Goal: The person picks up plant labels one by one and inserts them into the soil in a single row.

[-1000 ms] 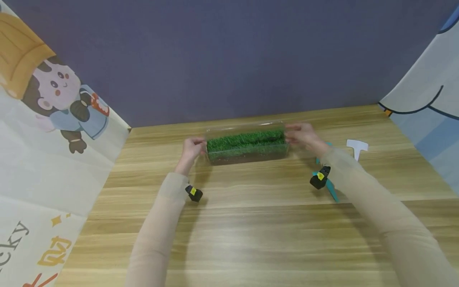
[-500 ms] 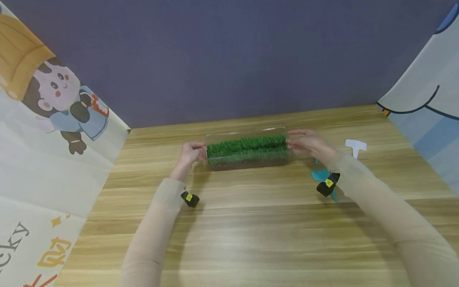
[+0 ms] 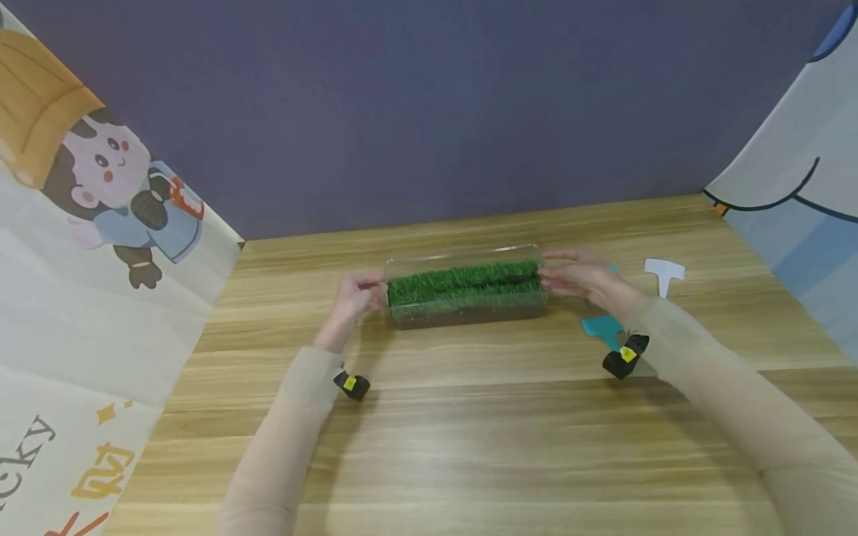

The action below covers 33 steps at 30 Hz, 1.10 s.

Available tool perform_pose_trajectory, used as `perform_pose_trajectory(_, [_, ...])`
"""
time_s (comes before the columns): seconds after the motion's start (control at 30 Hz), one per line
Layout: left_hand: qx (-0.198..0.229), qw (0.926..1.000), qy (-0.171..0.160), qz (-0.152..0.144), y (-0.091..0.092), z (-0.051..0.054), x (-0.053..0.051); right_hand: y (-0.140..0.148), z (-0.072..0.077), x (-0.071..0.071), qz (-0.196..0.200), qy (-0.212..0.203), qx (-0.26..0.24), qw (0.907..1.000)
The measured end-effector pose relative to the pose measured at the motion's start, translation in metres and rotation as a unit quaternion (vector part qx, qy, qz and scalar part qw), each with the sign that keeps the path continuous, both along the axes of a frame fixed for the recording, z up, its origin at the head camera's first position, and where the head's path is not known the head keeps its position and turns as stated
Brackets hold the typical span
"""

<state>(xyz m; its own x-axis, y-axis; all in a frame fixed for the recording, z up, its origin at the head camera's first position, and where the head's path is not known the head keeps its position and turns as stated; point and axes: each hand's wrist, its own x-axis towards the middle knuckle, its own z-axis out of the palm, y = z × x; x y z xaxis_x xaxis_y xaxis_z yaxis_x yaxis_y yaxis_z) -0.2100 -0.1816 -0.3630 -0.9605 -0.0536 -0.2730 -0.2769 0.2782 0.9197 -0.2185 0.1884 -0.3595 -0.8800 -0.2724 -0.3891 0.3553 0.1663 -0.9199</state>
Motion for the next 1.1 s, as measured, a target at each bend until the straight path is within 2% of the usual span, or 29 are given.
perform_pose_trajectory(0.33, [0.010, 0.9999, 0.001, 0.007, 0.001, -0.005, 0.009, 0.004, 0.000, 0.009, -0.009, -0.015, -0.014, 0.9997])
perform_pose_trajectory(0.4, [0.038, 0.9991, 0.017, -0.004, -0.005, -0.017, 0.006, 0.004, 0.001, 0.010, -0.012, -0.018, -0.021, 0.9995])
perform_pose_trajectory(0.5, [0.040, 0.9990, 0.018, -0.003, -0.005, -0.018, 0.010, 0.005, 0.001, 0.012, -0.016, -0.029, -0.031, 0.9990])
perform_pose_trajectory(0.57, [0.041, 0.9991, 0.015, -0.003, -0.005, -0.018, 0.011, 0.005, 0.001, 0.014, -0.013, -0.032, -0.036, 0.9988])
perform_pose_trajectory(0.63, [0.016, 0.9999, -0.001, 0.004, 0.001, -0.007, 0.018, 0.005, 0.001, 0.016, -0.009, -0.034, -0.036, 0.9987])
perform_pose_trajectory(0.9, [0.021, 0.9997, -0.013, 0.007, 0.001, -0.007, 0.023, 0.005, 0.000, 0.022, -0.012, -0.031, -0.010, 0.9994])
perform_pose_trajectory(1.1, [0.019, 0.9996, -0.016, 0.013, 0.002, -0.008, 0.028, 0.007, -0.003, 0.026, -0.009, -0.028, -0.018, 0.9994])
